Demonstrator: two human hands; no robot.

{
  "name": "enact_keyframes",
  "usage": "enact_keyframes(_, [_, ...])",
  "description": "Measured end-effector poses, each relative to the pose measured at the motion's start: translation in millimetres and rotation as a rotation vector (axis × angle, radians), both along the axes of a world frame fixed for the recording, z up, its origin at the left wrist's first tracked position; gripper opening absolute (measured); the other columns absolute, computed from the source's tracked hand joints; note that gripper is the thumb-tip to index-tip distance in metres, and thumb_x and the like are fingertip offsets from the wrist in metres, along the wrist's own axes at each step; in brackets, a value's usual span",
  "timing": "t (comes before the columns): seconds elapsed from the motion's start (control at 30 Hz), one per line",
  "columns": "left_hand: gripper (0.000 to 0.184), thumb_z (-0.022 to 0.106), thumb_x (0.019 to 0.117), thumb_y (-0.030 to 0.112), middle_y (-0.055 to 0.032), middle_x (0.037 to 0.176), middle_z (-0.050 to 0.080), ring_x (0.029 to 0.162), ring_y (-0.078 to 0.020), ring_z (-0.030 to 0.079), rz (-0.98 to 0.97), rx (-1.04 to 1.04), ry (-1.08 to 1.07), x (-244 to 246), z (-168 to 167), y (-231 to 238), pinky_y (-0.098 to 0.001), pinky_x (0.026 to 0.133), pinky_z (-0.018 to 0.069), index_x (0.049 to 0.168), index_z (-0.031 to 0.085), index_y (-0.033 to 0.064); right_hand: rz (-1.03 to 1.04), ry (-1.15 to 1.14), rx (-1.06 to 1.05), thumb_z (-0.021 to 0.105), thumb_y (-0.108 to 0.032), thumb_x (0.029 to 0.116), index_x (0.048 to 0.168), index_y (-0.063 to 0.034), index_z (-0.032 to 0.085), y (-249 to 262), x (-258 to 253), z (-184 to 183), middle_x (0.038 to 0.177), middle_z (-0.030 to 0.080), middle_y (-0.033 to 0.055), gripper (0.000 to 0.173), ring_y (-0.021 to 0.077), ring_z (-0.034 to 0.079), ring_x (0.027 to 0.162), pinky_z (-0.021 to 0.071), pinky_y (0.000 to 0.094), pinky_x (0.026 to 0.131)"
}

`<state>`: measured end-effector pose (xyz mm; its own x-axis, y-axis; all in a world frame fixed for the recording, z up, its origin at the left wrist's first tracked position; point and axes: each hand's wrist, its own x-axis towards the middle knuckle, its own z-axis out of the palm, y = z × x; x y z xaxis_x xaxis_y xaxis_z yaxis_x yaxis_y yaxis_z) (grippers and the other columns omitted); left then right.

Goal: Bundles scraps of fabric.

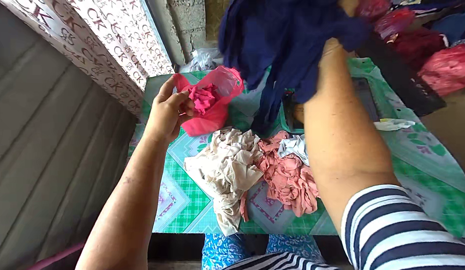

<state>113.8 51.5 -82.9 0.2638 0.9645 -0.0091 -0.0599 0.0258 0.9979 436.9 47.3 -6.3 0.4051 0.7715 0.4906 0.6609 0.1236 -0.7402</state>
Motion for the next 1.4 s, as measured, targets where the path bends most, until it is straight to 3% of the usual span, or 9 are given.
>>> enact_keyframes(0.1, [0.049, 0.044, 0.106, 0.01, 0.0, 0.079, 0.06, 0.065, -0.0112, 0.064, 0.008, 0.021, -0.006, -2, 1, -4, -0.0285, 0.063, 0.059, 0.154, 0.037, 0.0177, 0.413, 0.15, 0.138, 0.039, 0.002, 0.1039, 0.127, 0.0169, 0.052, -6, -48, -28, 0.115, 0.06, 0.0144, 0.03, 0.0007, 0.054, 0.104, 0.0429, 0.0138, 0.093])
enact_keyframes(0.2, [0.037, 0.042, 0.1072, 0.011, 0.0013, 0.099, 0.069, 0.079, -0.0088, 0.07, -0.019, 0.084, 0.038, -2, -2, -19, -0.0281, 0.071, 0.0618, 0.143, 0.044, 0.0183, 0.889, -0.11, 0.013, 0.064, 0.006, 0.0866, 0.114, 0.0083, 0.069, 36, -96, -62, 0.109, 0.072, 0.0157, 0.028, 0.0159, 0.068, 0.101, 0.0545, 0.0362, 0.092])
enact_keyframes(0.33, [0.057, 0.048, 0.104, 0.006, -0.0038, 0.092, 0.065, 0.07, -0.0088, 0.066, -0.109, 0.057, 0.101, 4, 0, -41, -0.0231, 0.065, 0.0585, 0.159, 0.035, 0.018, 0.614, -0.598, -0.534, 0.065, -0.004, 0.0919, 0.114, 0.0044, 0.07, 29, -173, -94, 0.121, 0.066, 0.0267, 0.024, 0.0436, 0.061, 0.118, 0.0496, 0.0628, 0.093])
enact_keyframes(0.57, [0.06, 0.046, 0.1038, 0.011, 0.0002, 0.09, 0.065, 0.075, -0.0093, 0.066, -0.049, 0.075, -0.011, -20, -3, -26, -0.0267, 0.07, 0.0592, 0.16, 0.027, 0.0197, 0.793, -0.301, -0.3, 0.069, -0.015, 0.0964, 0.14, -0.0056, 0.063, 24, -140, -103, 0.137, 0.062, 0.0231, 0.045, 0.0366, 0.059, 0.126, 0.0464, 0.0546, 0.107])
enact_keyframes(0.63, [0.057, 0.043, 0.1053, 0.012, 0.0018, 0.088, 0.063, 0.074, -0.0096, 0.066, -0.017, 0.063, -0.064, -30, -4, -17, -0.0277, 0.07, 0.0594, 0.159, 0.024, 0.0197, 0.773, -0.095, -0.236, 0.059, -0.014, 0.102, 0.131, -0.0007, 0.066, 1, -102, -86, 0.123, 0.069, 0.0177, 0.032, 0.0244, 0.069, 0.102, 0.0586, 0.0413, 0.082])
enact_keyframes(0.9, [0.056, 0.041, 0.106, 0.011, -0.0001, 0.087, 0.061, 0.074, -0.0124, 0.067, 0.028, 0.02, -0.139, -33, -5, -13, -0.0299, 0.071, 0.0608, 0.159, 0.023, 0.02, 0.619, -0.501, -0.934, 0.078, -0.016, 0.0882, 0.13, -0.0012, 0.067, -9, -62, -187, 0.127, 0.064, 0.0286, 0.046, 0.0466, 0.058, 0.123, 0.0432, 0.0679, 0.103])
enact_keyframes(1.1, [0.06, 0.042, 0.1048, 0.01, -0.0016, 0.087, 0.063, 0.076, -0.014, 0.068, -0.01, 0.012, -0.105, -37, -3, -20, -0.0316, 0.072, 0.0607, 0.161, 0.023, 0.0208, 0.492, -0.348, -0.66, 0.055, -0.016, 0.1045, 0.116, 0.0011, 0.071, -10, -57, -159, 0.115, 0.069, 0.0258, 0.025, 0.0432, 0.065, 0.111, 0.0483, 0.0658, 0.095])
enact_keyframes(1.23, [0.056, 0.044, 0.1038, 0.008, -0.0005, 0.081, 0.063, 0.069, -0.0109, 0.066, -0.068, 0.017, -0.057, -35, 0, -24, -0.0273, 0.066, 0.06, 0.157, 0.031, 0.0174, 0.668, 0.086, -0.35, 0.047, -0.012, 0.1083, 0.114, 0.0073, 0.059, -32, -88, -92, 0.092, 0.065, 0.016, 0.023, 0.0191, 0.066, 0.069, 0.0591, 0.0376, 0.063])
enact_keyframes(1.4, [0.054, 0.044, 0.1029, 0.009, -0.0018, 0.086, 0.064, 0.071, -0.0109, 0.066, -0.098, 0.032, -0.048, -28, 3, -26, -0.0258, 0.067, 0.0591, 0.156, 0.034, 0.0163, 0.885, 0.113, -0.086, 0.044, -0.004, 0.1059, 0.118, 0.012, 0.059, -2, -161, -83, 0.109, 0.066, 0.02, 0.025, 0.0206, 0.07, 0.091, 0.0612, 0.0372, 0.079])
